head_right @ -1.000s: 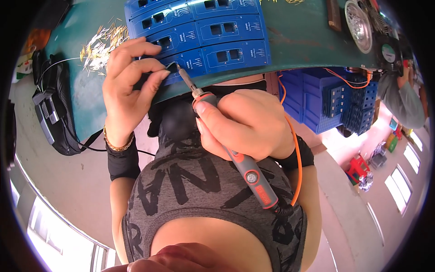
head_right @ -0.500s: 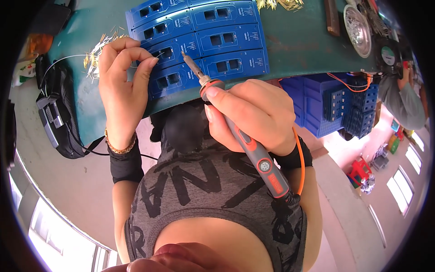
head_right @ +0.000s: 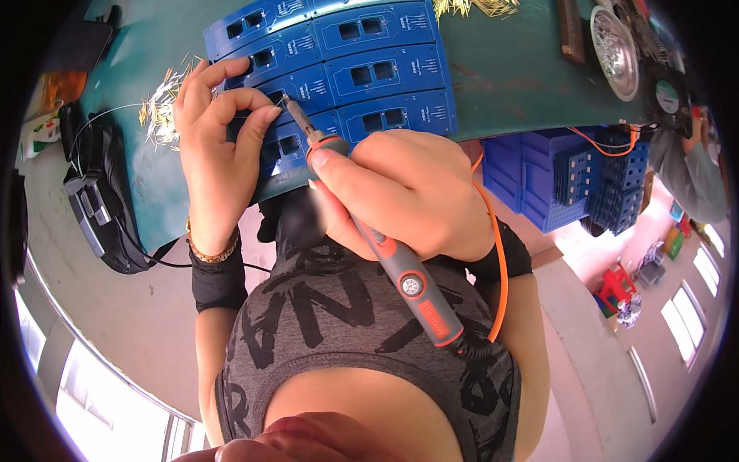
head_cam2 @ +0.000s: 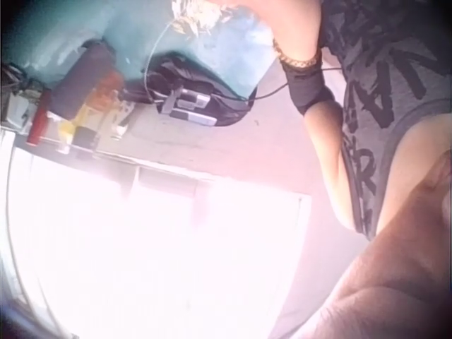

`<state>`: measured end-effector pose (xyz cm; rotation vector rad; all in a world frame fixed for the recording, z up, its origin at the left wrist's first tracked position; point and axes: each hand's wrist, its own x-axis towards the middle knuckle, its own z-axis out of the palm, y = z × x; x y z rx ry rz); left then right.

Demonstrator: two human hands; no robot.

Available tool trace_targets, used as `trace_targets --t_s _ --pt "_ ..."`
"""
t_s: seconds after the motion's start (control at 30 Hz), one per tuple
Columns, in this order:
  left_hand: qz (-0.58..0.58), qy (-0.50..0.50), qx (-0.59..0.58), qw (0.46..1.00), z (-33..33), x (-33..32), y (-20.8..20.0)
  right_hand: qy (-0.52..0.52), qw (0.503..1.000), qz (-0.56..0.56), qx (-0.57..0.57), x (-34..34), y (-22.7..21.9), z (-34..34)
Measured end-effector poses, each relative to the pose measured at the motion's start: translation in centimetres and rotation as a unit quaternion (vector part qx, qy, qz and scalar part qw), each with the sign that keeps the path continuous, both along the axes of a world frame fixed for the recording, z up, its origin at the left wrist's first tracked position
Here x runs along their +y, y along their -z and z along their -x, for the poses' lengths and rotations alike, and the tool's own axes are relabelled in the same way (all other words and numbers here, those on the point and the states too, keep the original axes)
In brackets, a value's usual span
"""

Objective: The person assembles electronics components into blue plastic housing and solders wires with a soldering iron, using pliers to manipulate the wires.

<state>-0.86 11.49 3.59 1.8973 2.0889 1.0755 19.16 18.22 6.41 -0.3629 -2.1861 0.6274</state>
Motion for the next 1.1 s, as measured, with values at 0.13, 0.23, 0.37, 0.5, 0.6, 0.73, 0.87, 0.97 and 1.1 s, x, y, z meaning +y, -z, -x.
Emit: trace_targets --t_s 0.13,0.23,0.37,0.5,0.6,0.73,0.87,0.97,1.1 --pt "0.002 0.002 0.004 1.000 -0.2 0.3 -0.1 0.000 1.000 -0.013 -0.006 0.5 0.1 -0.2" --pt "0.006 -0.004 0.026 1.000 -0.4 0.2 -0.3 -0.022 0.999 -0.004 -0.031 0.8 -0.4 -0.5" --pt "-0.021 -0.016 0.021 0.999 -0.1 0.0 0.1 -0.021 0.999 0.006 -0.026 1.1 -0.7 -0.5" --pt "-0.007 -0.040 -0.018 0.999 0.5 -0.6 0.1 0.005 1.000 0.005 0.005 1.1 -0.5 -0.5" --pt "-0.013 -0.050 -0.032 0.998 0.6 -0.7 0.2 0.012 1.000 0.009 0.020 1.2 -0.5 -0.6" --pt "-0.016 -0.043 -0.031 0.998 0.3 -0.6 0.1 -0.006 1.000 0.005 0.000 1.1 -0.6 -0.5" --pt "-0.015 -0.035 -0.015 0.999 0.0 -0.4 0.0 -0.003 1.000 -0.008 0.016 1.1 -0.1 -0.4" --pt "-0.009 -0.030 -0.008 0.999 0.0 -0.4 0.0 0.002 1.000 -0.008 0.018 0.9 -0.1 -0.5" --pt "-0.007 -0.034 -0.021 0.999 0.2 -0.5 0.3 -0.010 1.000 -0.019 0.010 0.8 -0.2 -0.5"
